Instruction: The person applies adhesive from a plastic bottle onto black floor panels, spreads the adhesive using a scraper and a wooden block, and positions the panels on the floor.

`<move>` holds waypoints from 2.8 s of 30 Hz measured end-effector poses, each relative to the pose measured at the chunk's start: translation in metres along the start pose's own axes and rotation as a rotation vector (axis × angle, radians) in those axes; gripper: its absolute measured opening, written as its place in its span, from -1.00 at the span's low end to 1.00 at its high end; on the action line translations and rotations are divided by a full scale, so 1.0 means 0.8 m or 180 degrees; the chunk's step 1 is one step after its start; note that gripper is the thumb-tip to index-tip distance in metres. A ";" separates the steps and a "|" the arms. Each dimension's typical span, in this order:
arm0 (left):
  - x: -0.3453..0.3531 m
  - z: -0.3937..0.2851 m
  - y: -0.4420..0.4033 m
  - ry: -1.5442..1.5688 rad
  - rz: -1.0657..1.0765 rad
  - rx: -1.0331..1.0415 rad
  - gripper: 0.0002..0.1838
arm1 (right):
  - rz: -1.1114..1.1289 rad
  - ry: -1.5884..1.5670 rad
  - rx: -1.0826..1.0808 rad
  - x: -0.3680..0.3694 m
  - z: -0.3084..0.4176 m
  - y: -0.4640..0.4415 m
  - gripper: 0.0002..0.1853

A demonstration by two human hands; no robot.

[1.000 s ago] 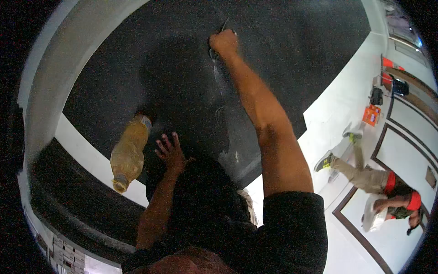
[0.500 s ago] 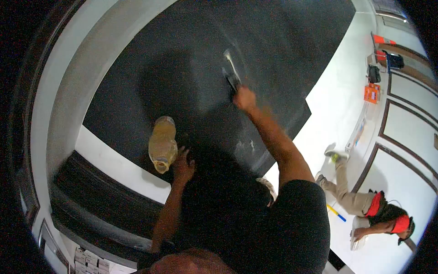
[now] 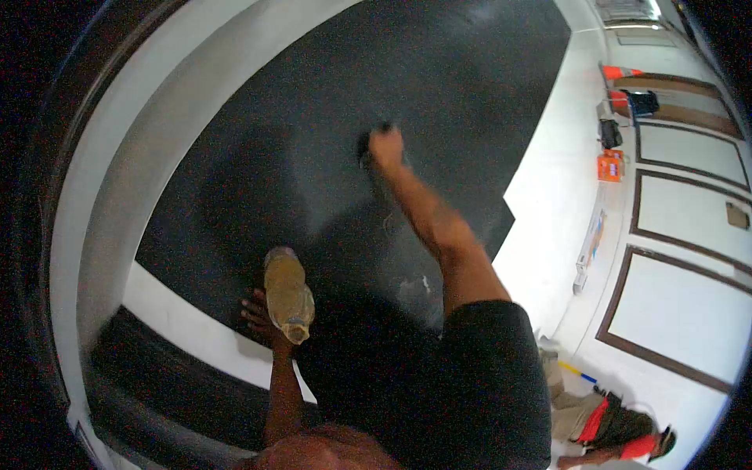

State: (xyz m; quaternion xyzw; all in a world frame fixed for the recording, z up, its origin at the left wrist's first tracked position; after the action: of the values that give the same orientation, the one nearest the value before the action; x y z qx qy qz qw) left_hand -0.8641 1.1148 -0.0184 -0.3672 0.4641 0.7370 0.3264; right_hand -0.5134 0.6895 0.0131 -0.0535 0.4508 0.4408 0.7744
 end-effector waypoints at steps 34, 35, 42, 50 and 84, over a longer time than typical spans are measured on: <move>-0.046 0.020 0.003 0.1420 0.0941 0.0904 0.41 | 0.1362 0.2820 -0.3436 -0.057 0.026 0.049 -0.49; -0.049 0.018 0.003 0.1529 0.0929 0.0877 0.44 | 0.1797 0.2956 -0.3241 -0.077 -0.009 0.088 -0.46; -0.204 -0.019 0.008 0.5036 -0.0089 0.0765 0.52 | 0.1938 0.2329 -0.1682 -0.222 -0.210 0.273 -0.55; -0.308 -0.074 -0.058 0.4213 -0.0848 0.0812 -0.19 | 0.0765 0.0772 -0.0091 -0.269 -0.282 0.308 -0.60; -0.614 -0.097 -0.149 -0.0873 0.0367 0.0841 -0.35 | 0.0657 0.0179 -0.0911 -0.250 -0.279 0.270 -0.67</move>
State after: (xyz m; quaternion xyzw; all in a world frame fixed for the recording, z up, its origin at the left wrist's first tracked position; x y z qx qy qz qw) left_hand -0.4937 1.0165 0.3205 -0.1902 0.5282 0.7303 0.3892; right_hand -0.8576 0.5862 0.0989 -0.1289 0.4080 0.5759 0.6966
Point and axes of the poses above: each hand's wrist, its own y-axis away from the middle knuckle, its own x-axis out of the palm, z = x × y, the point moved 4 cm from there along -y, towards the middle knuckle, and after that the axes turned 5 degrees about -x, right-handed, at the moved point
